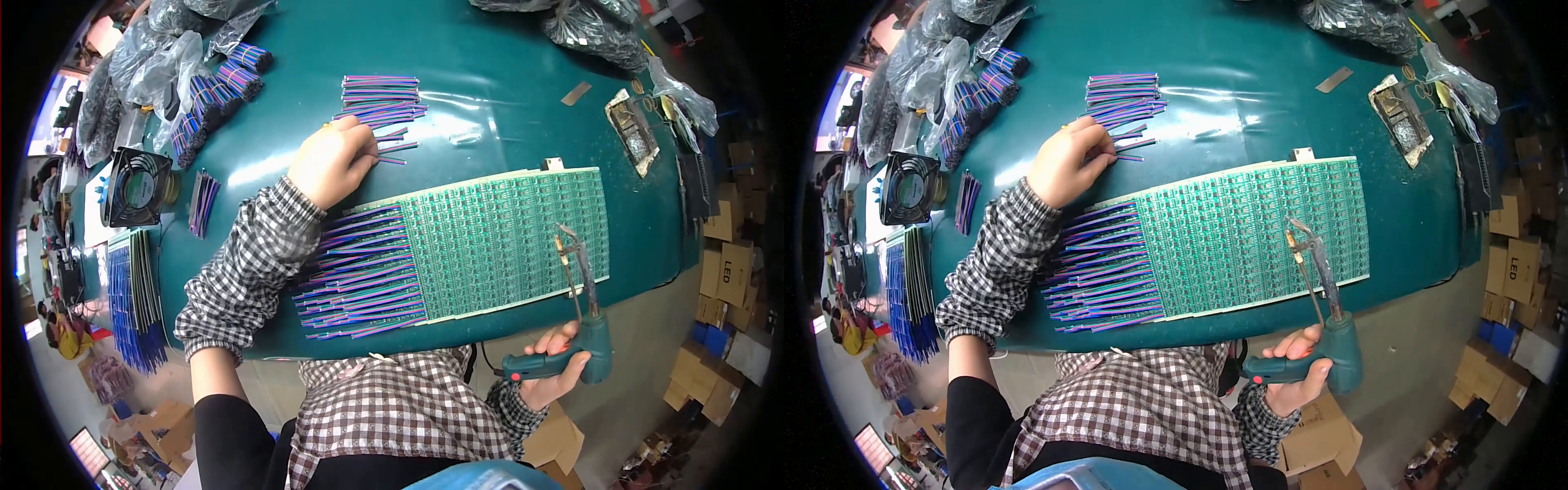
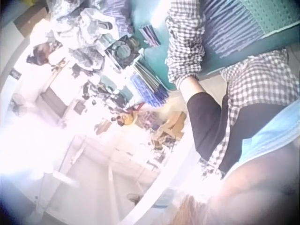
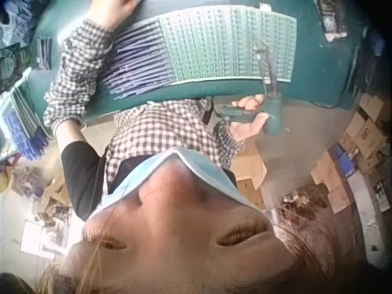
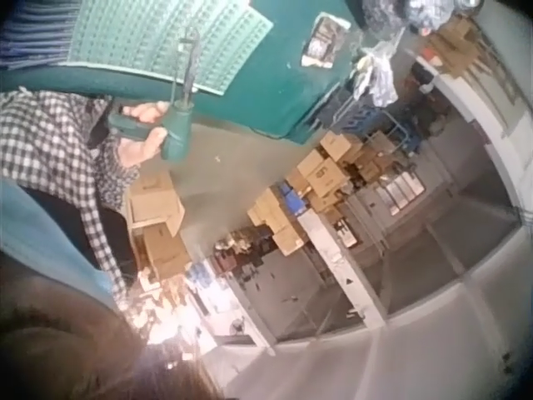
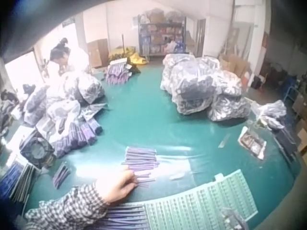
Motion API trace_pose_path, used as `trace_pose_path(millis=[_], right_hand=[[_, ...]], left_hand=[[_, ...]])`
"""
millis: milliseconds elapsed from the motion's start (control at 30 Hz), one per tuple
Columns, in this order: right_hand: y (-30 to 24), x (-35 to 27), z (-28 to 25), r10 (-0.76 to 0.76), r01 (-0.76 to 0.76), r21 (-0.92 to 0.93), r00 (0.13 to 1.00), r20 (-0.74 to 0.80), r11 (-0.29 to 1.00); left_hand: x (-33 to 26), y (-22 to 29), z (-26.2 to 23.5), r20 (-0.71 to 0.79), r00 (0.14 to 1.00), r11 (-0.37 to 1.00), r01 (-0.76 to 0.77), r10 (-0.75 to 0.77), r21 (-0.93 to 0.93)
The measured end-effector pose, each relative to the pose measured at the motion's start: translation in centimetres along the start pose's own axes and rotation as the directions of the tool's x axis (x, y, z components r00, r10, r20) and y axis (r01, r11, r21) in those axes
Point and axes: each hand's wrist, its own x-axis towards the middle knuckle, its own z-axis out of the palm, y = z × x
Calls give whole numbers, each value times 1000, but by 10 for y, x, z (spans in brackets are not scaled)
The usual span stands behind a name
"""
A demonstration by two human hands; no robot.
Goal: The person attaches ribbon cables to a circuit board by positioning the wires by hand and soldering them with a soldering gun.
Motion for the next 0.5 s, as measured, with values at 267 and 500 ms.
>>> trace_pose_path(millis=[267, 500], right_hand=[[-6, 5, 5, 47, -46, -13, 996, 76, 999], [-33, -26, 8, 90, -91, 4, 995, 48, 996]], left_hand=[[12, 3, -3, 33, 987, 988, -157, 157, -15], [-13, 24, -12, 77, 973, 975, -220, 218, 20]])
